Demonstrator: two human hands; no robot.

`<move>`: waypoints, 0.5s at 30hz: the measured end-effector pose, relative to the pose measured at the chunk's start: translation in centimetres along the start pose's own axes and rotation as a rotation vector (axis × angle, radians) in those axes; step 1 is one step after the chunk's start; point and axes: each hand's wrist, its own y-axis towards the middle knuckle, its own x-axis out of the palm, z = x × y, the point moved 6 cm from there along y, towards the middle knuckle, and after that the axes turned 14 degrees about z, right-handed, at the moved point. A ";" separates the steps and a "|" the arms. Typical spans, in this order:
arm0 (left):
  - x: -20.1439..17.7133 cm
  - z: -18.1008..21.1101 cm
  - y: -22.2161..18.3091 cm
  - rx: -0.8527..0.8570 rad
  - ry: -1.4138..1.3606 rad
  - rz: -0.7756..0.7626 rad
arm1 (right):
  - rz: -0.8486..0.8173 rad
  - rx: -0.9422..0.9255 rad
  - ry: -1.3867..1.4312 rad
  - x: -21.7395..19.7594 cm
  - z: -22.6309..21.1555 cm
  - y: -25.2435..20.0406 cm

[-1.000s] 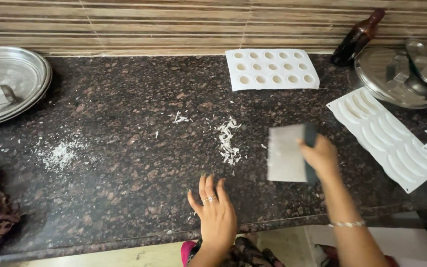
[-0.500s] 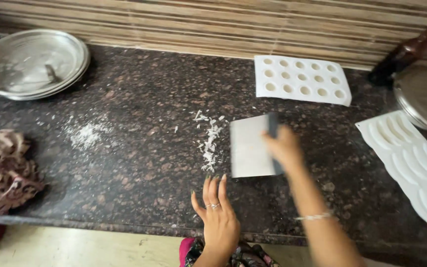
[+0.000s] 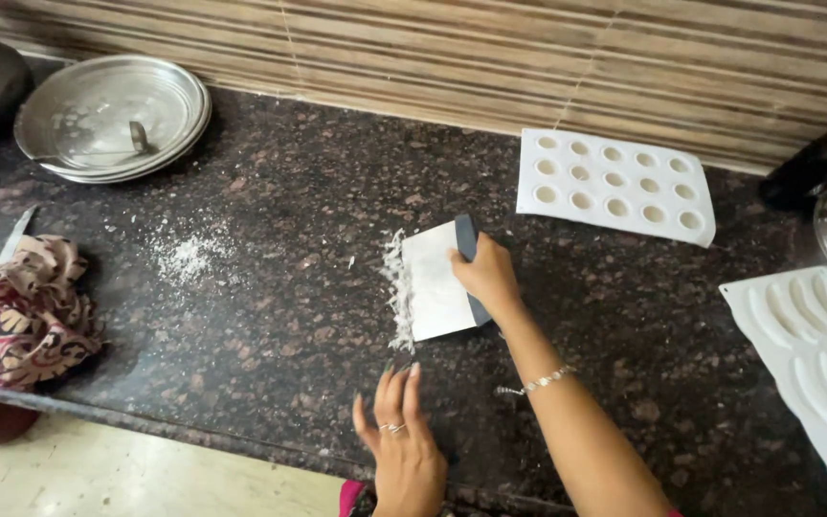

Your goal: Cleaning a kitchen counter using a bench scraper and organizing kitchen supplies.

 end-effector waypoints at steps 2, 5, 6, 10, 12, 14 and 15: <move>0.0 -0.3 -0.4 -0.023 -0.001 0.022 | -0.099 0.132 -0.026 -4.6 0.4 0.6; 0.3 -0.3 -0.7 -0.044 0.001 0.065 | -0.135 0.259 -0.049 -9.6 10.3 2.9; 0.4 -0.2 -0.6 -0.041 0.011 0.082 | -0.076 0.261 -0.041 -11.2 14.9 4.1; 0.4 0.5 -0.2 -0.015 0.036 0.176 | -0.034 0.289 -0.063 -13.2 18.8 5.5; 0.5 0.6 -0.6 -0.018 0.065 0.117 | -0.066 0.322 -0.312 -11.3 16.8 5.4; 0.2 0.5 -0.3 -0.013 0.062 0.145 | 0.001 0.238 -0.291 -10.0 14.5 5.8; -0.2 0.4 -0.3 -0.003 0.056 0.179 | 0.076 0.154 -0.267 -9.6 13.0 5.8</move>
